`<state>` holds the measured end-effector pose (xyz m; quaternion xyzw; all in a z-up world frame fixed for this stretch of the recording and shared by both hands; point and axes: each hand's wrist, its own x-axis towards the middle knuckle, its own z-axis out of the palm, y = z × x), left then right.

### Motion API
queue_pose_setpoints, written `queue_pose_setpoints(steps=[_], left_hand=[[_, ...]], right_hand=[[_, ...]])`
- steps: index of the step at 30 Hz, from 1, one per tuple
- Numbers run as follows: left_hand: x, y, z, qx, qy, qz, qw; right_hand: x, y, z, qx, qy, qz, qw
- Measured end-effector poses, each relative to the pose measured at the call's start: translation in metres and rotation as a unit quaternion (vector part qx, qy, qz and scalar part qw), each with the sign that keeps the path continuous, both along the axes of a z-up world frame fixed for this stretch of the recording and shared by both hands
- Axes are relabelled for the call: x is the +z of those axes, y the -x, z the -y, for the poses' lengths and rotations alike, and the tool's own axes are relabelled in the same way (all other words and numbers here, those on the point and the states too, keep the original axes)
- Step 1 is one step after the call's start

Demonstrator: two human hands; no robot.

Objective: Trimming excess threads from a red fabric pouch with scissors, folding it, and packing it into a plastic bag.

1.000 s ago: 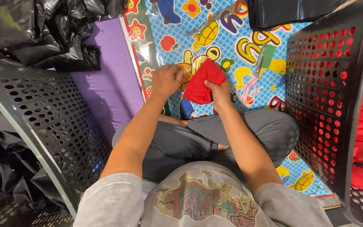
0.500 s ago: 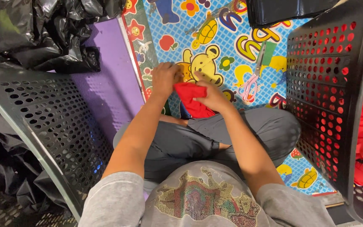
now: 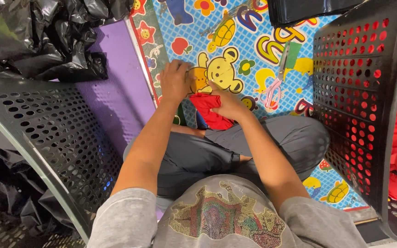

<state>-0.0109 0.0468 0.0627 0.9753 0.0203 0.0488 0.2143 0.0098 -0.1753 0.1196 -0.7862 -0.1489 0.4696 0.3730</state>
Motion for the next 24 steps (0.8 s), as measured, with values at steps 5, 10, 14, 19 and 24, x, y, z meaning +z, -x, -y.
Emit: queue_pose_setpoints(steps=[5, 10, 14, 19, 24], left_hand=[[-0.018, 0.003, -0.007, 0.009, -0.005, 0.004, 1.000], [0.001, -0.002, 0.003, -0.018, 0.001, -0.060, 0.998], [-0.012, -0.002, 0.004, 0.003, 0.032, -0.065, 0.997], [-0.021, -0.001, -0.003, -0.008, 0.047, -0.040, 0.998], [-0.021, -0.003, -0.001, 0.010, 0.090, -0.049, 0.995]], right_hand=[[-0.007, 0.002, 0.004, 0.008, -0.008, 0.000, 1.000], [0.001, 0.003, 0.002, -0.003, 0.001, 0.012, 1.000], [0.001, 0.002, 0.003, -0.011, -0.010, 0.007, 1.000], [0.003, 0.000, 0.002, -0.007, -0.006, -0.017, 1.000], [0.009, 0.000, 0.001, -0.014, 0.003, -0.004, 1.000]])
